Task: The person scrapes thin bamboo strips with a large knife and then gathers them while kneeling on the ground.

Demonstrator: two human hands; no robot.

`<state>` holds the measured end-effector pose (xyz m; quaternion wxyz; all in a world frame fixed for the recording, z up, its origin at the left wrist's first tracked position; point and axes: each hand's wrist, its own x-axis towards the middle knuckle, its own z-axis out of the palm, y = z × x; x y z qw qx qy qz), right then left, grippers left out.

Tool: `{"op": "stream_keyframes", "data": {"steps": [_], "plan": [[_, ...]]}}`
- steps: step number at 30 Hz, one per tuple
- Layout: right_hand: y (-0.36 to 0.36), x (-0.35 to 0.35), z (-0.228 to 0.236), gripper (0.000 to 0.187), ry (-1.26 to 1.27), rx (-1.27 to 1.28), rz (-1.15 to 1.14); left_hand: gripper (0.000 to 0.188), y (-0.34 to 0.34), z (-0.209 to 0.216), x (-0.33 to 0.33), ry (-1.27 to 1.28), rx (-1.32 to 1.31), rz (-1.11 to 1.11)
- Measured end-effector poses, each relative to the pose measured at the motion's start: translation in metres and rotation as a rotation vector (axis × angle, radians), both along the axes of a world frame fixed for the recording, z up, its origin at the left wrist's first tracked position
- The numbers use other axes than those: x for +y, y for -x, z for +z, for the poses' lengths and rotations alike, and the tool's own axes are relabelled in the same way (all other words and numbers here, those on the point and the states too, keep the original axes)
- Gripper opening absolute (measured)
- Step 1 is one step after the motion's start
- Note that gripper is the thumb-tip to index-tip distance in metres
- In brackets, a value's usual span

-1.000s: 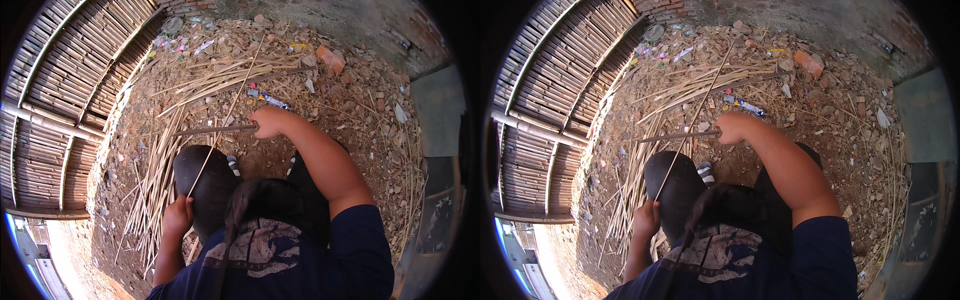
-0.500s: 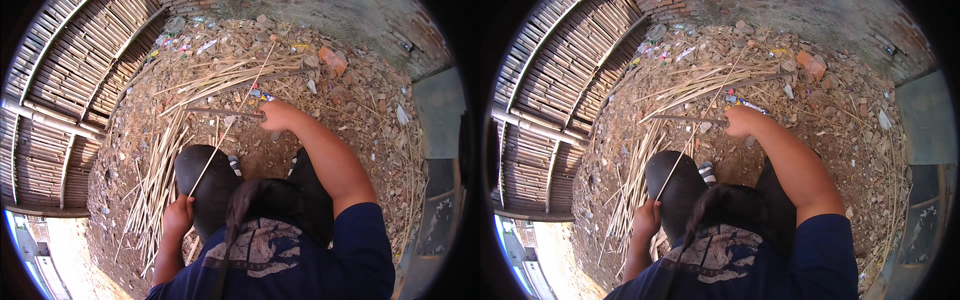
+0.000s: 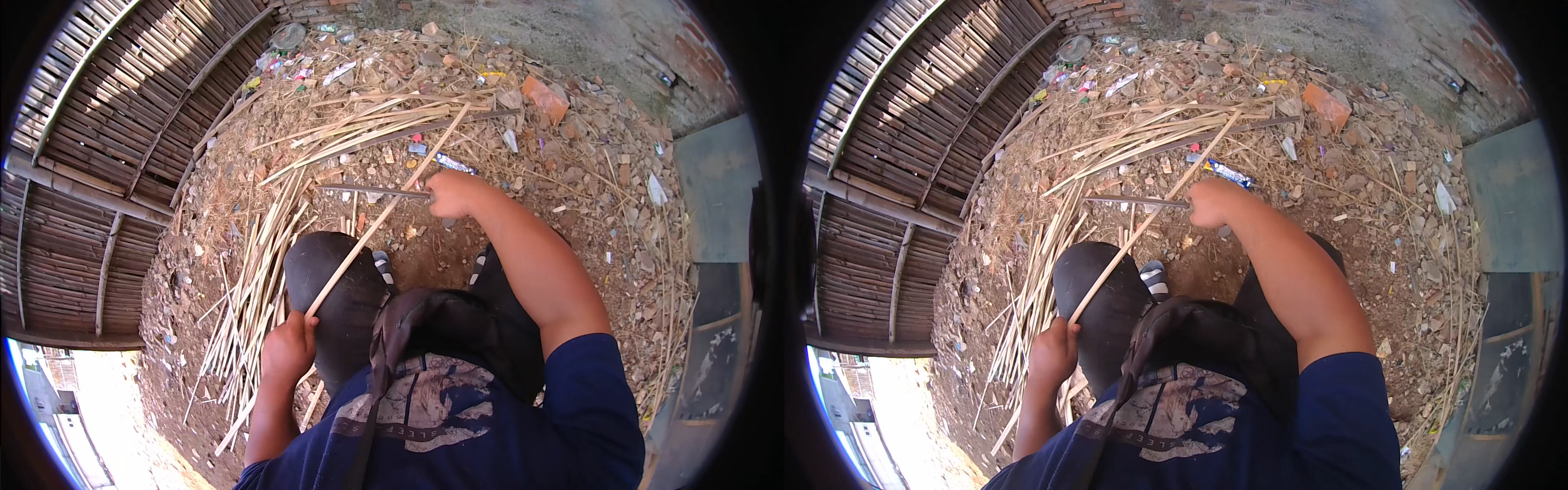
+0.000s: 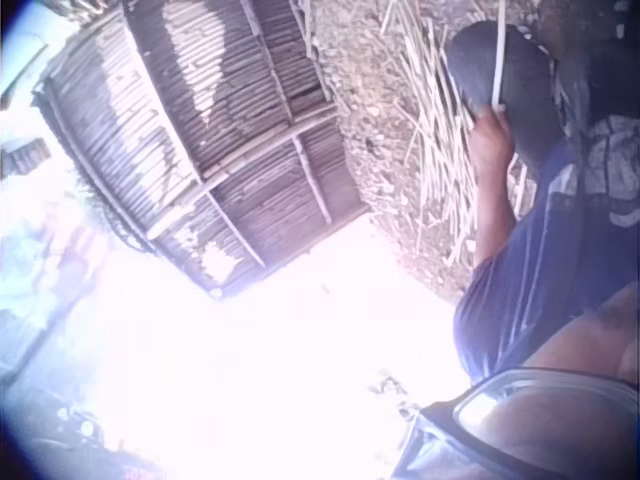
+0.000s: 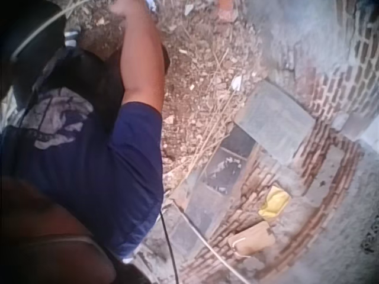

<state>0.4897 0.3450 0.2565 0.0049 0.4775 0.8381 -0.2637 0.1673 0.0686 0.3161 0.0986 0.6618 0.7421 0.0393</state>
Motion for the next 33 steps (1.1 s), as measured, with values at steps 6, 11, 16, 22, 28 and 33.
{"op": "stream_keyframes", "data": {"steps": [6,11,16,22,28,33], "plan": [[0.020,-0.030,0.046,0.057,-0.066,-0.012,0.154,0.031,0.010,-0.009,-0.002,-0.009,-0.094,-0.014],[-0.009,0.008,0.016,0.058,0.106,0.043,-0.086,0.036,0.009,-0.010,0.002,-0.016,-0.261,-0.020],[0.004,-0.016,0.035,0.048,0.092,0.058,-0.085,0.033,0.007,0.001,0.005,0.057,-0.143,-0.010],[0.007,-0.018,0.031,0.049,0.034,0.154,0.110,0.037,0.019,-0.017,0.002,-0.031,-0.292,-0.042],[-0.007,0.005,0.016,0.059,0.093,0.171,-0.099,0.035,0.018,-0.011,0.005,-0.018,-0.297,-0.043],[0.006,-0.013,0.031,0.055,-0.043,0.028,0.144,0.033,0.012,-0.003,0.004,0.043,-0.216,-0.012]]}}
